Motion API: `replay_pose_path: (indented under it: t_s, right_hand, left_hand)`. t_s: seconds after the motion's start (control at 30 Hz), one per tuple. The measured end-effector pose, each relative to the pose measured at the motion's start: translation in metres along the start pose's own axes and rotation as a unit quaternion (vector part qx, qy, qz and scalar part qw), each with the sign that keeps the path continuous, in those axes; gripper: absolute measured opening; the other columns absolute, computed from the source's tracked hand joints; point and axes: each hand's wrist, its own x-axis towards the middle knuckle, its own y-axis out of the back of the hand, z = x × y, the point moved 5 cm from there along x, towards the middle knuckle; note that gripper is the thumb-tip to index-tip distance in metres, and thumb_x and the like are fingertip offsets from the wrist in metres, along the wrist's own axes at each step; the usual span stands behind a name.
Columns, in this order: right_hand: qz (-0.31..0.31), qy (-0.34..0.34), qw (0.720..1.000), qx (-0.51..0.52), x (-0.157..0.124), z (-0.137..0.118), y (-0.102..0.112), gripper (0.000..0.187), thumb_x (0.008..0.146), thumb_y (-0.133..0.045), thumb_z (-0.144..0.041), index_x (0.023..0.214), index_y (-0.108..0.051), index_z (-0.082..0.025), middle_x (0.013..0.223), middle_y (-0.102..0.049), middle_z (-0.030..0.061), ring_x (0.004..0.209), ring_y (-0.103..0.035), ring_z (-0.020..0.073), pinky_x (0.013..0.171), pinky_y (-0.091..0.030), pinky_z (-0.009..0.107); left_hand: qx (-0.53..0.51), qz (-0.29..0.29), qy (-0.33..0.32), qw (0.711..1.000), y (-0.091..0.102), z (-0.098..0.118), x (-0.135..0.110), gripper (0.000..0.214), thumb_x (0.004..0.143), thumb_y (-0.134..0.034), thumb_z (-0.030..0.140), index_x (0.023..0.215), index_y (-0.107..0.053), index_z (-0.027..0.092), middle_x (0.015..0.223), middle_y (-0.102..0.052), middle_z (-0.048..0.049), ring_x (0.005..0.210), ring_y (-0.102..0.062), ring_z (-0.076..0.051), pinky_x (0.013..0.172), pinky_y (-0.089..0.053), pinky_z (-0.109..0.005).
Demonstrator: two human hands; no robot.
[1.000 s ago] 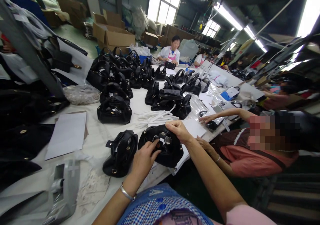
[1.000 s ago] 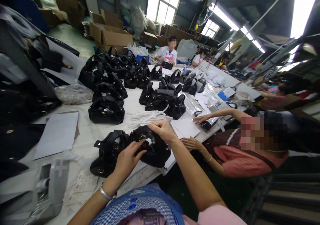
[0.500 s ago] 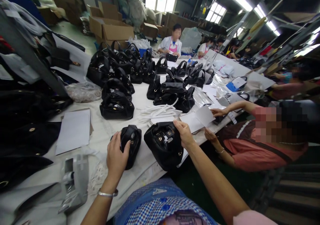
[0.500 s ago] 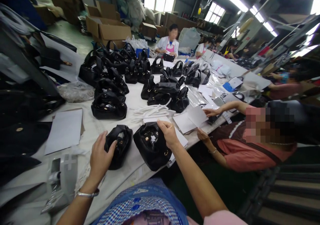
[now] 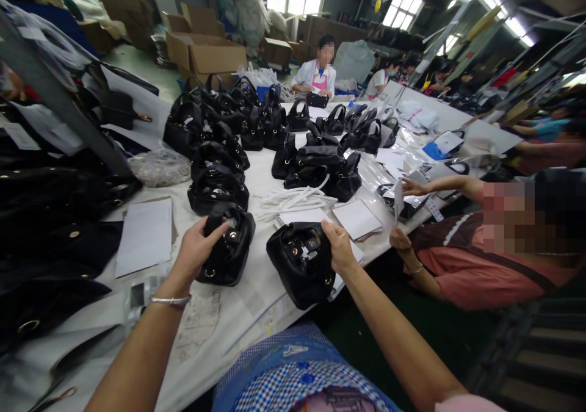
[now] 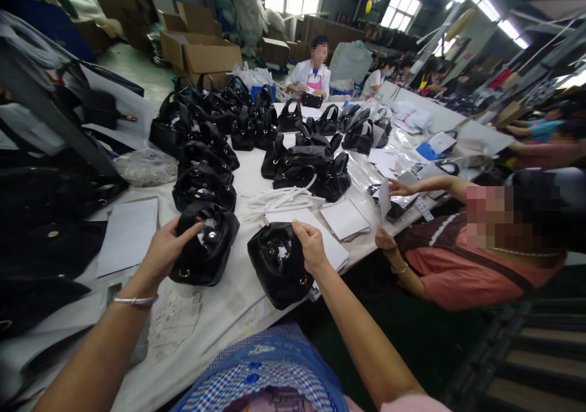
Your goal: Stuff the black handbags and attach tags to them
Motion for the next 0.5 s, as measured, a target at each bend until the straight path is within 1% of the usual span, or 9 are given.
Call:
replay_pose_path:
  t_s: [0.07,0.13,0.2,0.27,0.37,0.47,0.5]
  right_hand:
    - [0.033,0.018,0.999,0.02,0.001,0.004,-0.004,0.035,0.076,-0.068,-0.05,0.066,-0.057,-0.019,0.055,-0.051,-0.0052,0.05,-0.043,0.0094,0.05,-0.036,0.023]
    - [0.062,0.031,0.997,0.047,0.002,0.01,-0.014,0.034,0.078,-0.066,-0.05,0.068,-0.057,-0.02,0.056,-0.049,-0.0061,0.051,-0.04,0.0092,0.051,-0.036,0.023]
    - [0.076,0.037,0.994,0.073,0.002,0.016,-0.027,0.033,0.079,-0.064,-0.051,0.07,-0.056,-0.02,0.06,-0.049,-0.006,0.053,-0.041,0.0092,0.052,-0.035,0.023]
    - [0.078,0.039,0.992,0.089,0.0,0.021,-0.042,0.032,0.08,-0.063,-0.051,0.073,-0.056,-0.02,0.065,-0.051,-0.0054,0.057,-0.042,0.0093,0.054,-0.036,0.022]
    - [0.061,0.02,0.995,0.071,-0.009,0.033,-0.062,0.032,0.08,-0.063,-0.05,0.074,-0.056,-0.02,0.066,-0.051,-0.0054,0.058,-0.043,0.0089,0.054,-0.035,0.021]
    - [0.006,-0.011,1.0,0.013,-0.026,0.049,-0.081,0.032,0.078,-0.065,-0.048,0.071,-0.057,-0.018,0.063,-0.048,-0.0056,0.057,-0.042,0.0087,0.053,-0.035,0.021]
    - [-0.016,-0.016,1.0,-0.005,-0.032,0.055,-0.087,0.032,0.077,-0.067,-0.047,0.069,-0.057,-0.017,0.062,-0.048,-0.0054,0.057,-0.042,0.0088,0.054,-0.035,0.021]
  left_hand:
    - [0.088,-0.008,-0.031,0.996,0.012,0.01,0.016,0.05,0.073,-0.065,0.053,0.105,-0.067,0.015,0.092,-0.072,-0.0048,0.084,-0.065,-0.023,0.073,-0.049,-0.029]
    - [0.189,0.001,-0.05,0.981,0.023,0.012,0.031,0.046,0.072,-0.064,0.051,0.101,-0.068,0.016,0.09,-0.072,-0.005,0.084,-0.065,-0.025,0.072,-0.049,-0.03]
    - [0.263,0.024,-0.051,0.963,0.032,0.003,0.041,0.044,0.073,-0.063,0.047,0.105,-0.067,0.016,0.093,-0.072,-0.0068,0.087,-0.065,-0.027,0.075,-0.049,-0.033]
    - [0.305,0.04,-0.038,0.951,0.036,-0.013,0.044,0.044,0.075,-0.061,0.041,0.111,-0.064,0.017,0.101,-0.071,-0.0092,0.093,-0.064,-0.029,0.079,-0.049,-0.035]
    - [0.322,0.052,-0.043,0.944,0.035,-0.033,0.037,0.047,0.078,-0.055,0.036,0.121,-0.058,0.017,0.116,-0.067,-0.0112,0.105,-0.062,-0.03,0.09,-0.048,-0.039]
    - [0.317,0.061,-0.067,0.944,0.032,-0.035,0.025,0.05,0.084,-0.048,0.039,0.128,-0.051,0.018,0.125,-0.062,-0.0115,0.114,-0.058,-0.03,0.097,-0.046,-0.042]
    - [0.326,0.057,-0.063,0.942,0.032,-0.033,0.022,0.051,0.084,-0.047,0.041,0.13,-0.05,0.019,0.126,-0.061,-0.0119,0.115,-0.057,-0.032,0.096,-0.046,-0.044]
